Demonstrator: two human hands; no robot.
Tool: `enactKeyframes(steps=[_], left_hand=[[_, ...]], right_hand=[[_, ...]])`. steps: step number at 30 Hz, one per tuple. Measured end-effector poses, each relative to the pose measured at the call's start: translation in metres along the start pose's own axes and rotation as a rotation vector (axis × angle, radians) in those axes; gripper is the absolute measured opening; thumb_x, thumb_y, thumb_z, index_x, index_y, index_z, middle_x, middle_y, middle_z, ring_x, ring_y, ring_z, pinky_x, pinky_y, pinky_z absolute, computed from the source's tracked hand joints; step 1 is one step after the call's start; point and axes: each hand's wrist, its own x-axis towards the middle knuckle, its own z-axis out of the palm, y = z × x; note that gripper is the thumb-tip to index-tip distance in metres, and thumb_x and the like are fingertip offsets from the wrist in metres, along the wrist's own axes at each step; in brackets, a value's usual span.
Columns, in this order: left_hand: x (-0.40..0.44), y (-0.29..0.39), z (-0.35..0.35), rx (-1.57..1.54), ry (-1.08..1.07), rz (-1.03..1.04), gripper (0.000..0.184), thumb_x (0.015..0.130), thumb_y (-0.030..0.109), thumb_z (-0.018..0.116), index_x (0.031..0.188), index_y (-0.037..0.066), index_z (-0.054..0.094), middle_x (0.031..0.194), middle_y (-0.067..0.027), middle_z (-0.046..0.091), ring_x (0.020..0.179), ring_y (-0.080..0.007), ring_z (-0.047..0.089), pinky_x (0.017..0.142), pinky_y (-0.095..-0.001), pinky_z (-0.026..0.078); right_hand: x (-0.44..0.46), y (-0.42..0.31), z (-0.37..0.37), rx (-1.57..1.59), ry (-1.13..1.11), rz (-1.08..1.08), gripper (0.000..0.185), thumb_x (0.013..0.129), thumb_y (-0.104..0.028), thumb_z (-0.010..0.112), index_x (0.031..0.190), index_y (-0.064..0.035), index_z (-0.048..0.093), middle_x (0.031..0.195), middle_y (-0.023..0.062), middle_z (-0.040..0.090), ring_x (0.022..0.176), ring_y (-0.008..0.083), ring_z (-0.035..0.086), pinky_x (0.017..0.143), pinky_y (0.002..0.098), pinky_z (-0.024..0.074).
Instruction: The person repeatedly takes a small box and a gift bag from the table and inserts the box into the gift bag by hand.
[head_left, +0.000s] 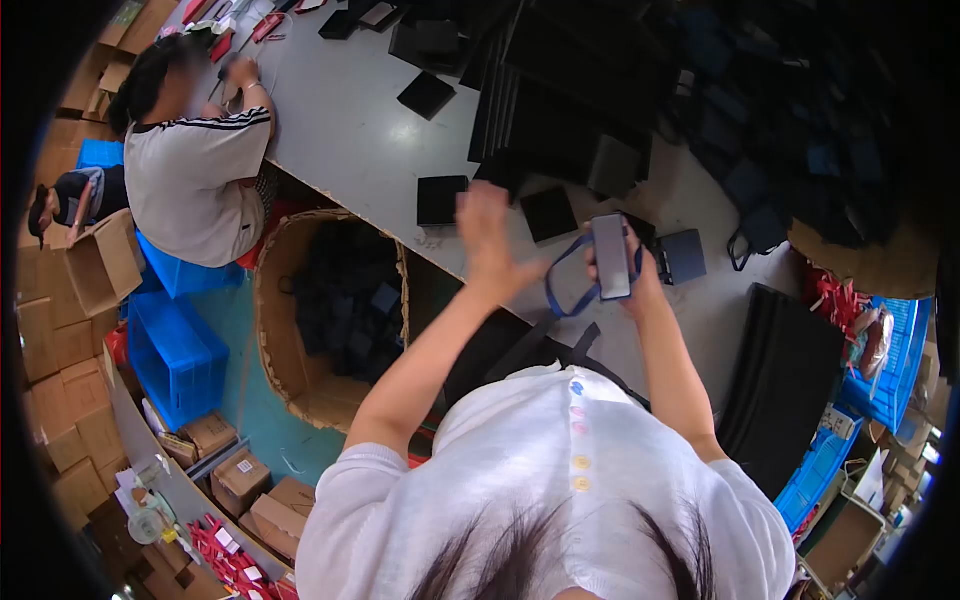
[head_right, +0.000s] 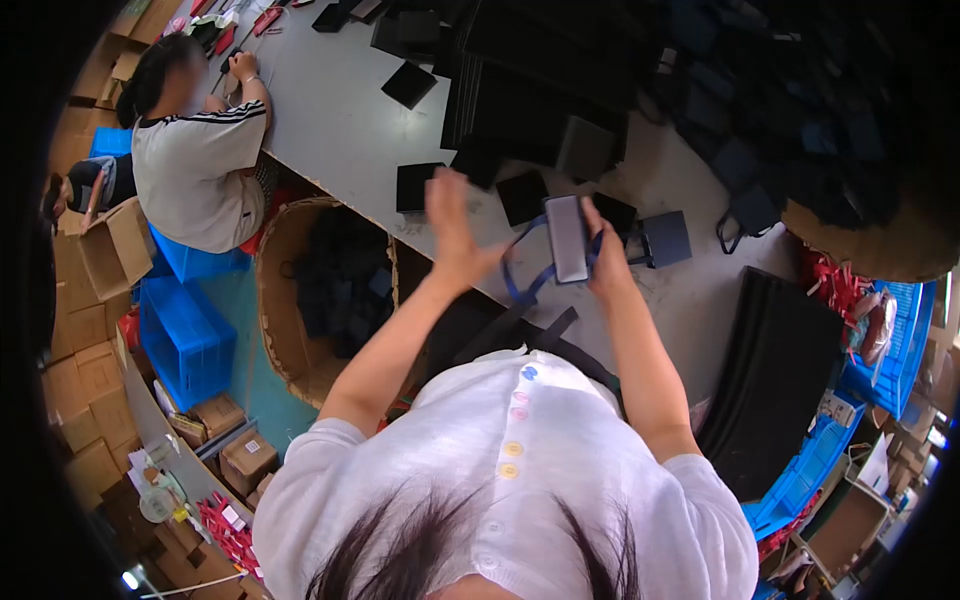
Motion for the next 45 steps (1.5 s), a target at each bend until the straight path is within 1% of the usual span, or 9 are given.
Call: enactKeyframes(steps=[2,4,9,12,20,27,35,40,45], left_hand=[[0.003,-0.056,0.023,0.194,0.145,-0.551,0.119,0.058,0.040,0.084,0.145,-0.003,0.015,0.145,-0.0281,0.021,0.134,-0.0445,0.021,0.110,-0.0530,0.018],[0.001,-0.107,0.026,0.176,-0.032,-0.706,0.113,0.058,0.030,0.081,0.147,0.004,0.016,0.146,-0.0207,0.024,0.135,-0.0439,0.019,0.110,-0.0570,0.017],[-0.010,-0.133,-0.027,0.368,-0.617,-0.264,0.104,0.058,0.018,0.077,0.147,0.016,0.022,0.146,-0.0154,0.026,0.133,-0.0440,0.023,0.109,-0.0576,0.020],[-0.028,-0.160,-0.005,0.012,-0.246,-0.260,0.103,0.062,0.028,0.076,0.147,0.009,0.020,0.148,-0.0193,0.023,0.136,-0.0445,0.019,0.108,-0.0602,0.020],[-0.036,-0.126,-0.010,0.328,-0.139,-0.643,0.095,0.055,0.029,0.080,0.135,0.003,0.035,0.128,-0.0185,0.039,0.116,-0.0404,0.041,0.099,-0.0522,0.037],[0.025,0.036,-0.070,-0.368,-0.374,-0.081,0.090,0.053,0.014,0.076,0.134,0.007,0.040,0.123,-0.0197,0.037,0.115,-0.0368,0.041,0.099,-0.0407,0.040],[0.008,0.049,-0.060,-0.241,-0.629,-0.067,0.091,0.054,0.013,0.075,0.136,0.007,0.038,0.129,-0.0199,0.034,0.118,-0.0399,0.037,0.100,-0.0429,0.039],[-0.013,0.057,-0.029,-0.867,-0.363,-0.257,0.072,0.076,0.019,0.068,0.141,0.007,0.037,0.143,-0.0184,0.029,0.134,-0.0290,0.029,0.108,-0.0364,0.028],[-0.030,0.007,-0.088,-0.495,-0.462,-0.347,0.041,0.083,0.013,0.063,0.122,0.003,0.055,0.119,-0.0159,0.054,0.114,-0.0298,0.050,0.100,-0.0363,0.038]], right_hand=[[-0.011,-0.010,0.007,0.062,0.068,-0.062,0.043,0.097,-0.045,0.044,0.114,-0.0076,0.056,0.081,0.0111,0.061,0.070,0.0216,0.061,0.061,0.0326,0.0511],[-0.010,-0.013,0.000,0.066,0.130,-0.054,0.039,0.096,-0.042,0.048,0.109,-0.0072,0.057,0.084,0.0107,0.062,0.072,0.0219,0.061,0.062,0.0322,0.0511],[-0.021,-0.012,-0.004,0.045,0.241,-0.088,0.039,0.094,-0.042,0.051,0.113,-0.0088,0.057,0.091,0.0071,0.063,0.079,0.0201,0.061,0.071,0.0330,0.0506],[-0.028,-0.021,0.004,-0.100,0.272,-0.101,0.040,0.094,-0.039,0.054,0.116,-0.0052,0.057,0.104,0.0047,0.063,0.093,0.0180,0.062,0.087,0.0342,0.0494],[-0.019,-0.011,-0.010,-0.195,0.274,-0.188,0.048,0.094,-0.045,0.053,0.107,0.0012,0.062,0.094,0.0038,0.063,0.084,0.0132,0.056,0.080,0.0272,0.0449],[-0.019,-0.003,-0.003,-0.375,0.176,-0.230,0.045,0.094,-0.041,0.055,0.096,0.0028,0.061,0.084,0.0037,0.060,0.076,0.0113,0.052,0.072,0.0257,0.0427],[-0.032,0.013,-0.002,-0.379,0.228,-0.257,0.040,0.094,-0.038,0.056,0.098,0.0019,0.058,0.083,0.0056,0.059,0.077,0.0117,0.053,0.071,0.0264,0.0435],[-0.066,0.059,0.046,-0.580,0.283,-0.287,0.044,0.098,-0.040,0.044,0.110,0.0018,0.046,0.098,0.0232,0.058,0.095,0.0304,0.057,0.086,0.0385,0.0429],[-0.063,0.017,0.002,-1.204,-0.483,-0.672,0.058,0.073,-0.033,0.071,0.120,-0.0042,0.052,0.120,0.0175,0.056,0.116,0.0330,0.050,0.098,0.0413,0.0402]])
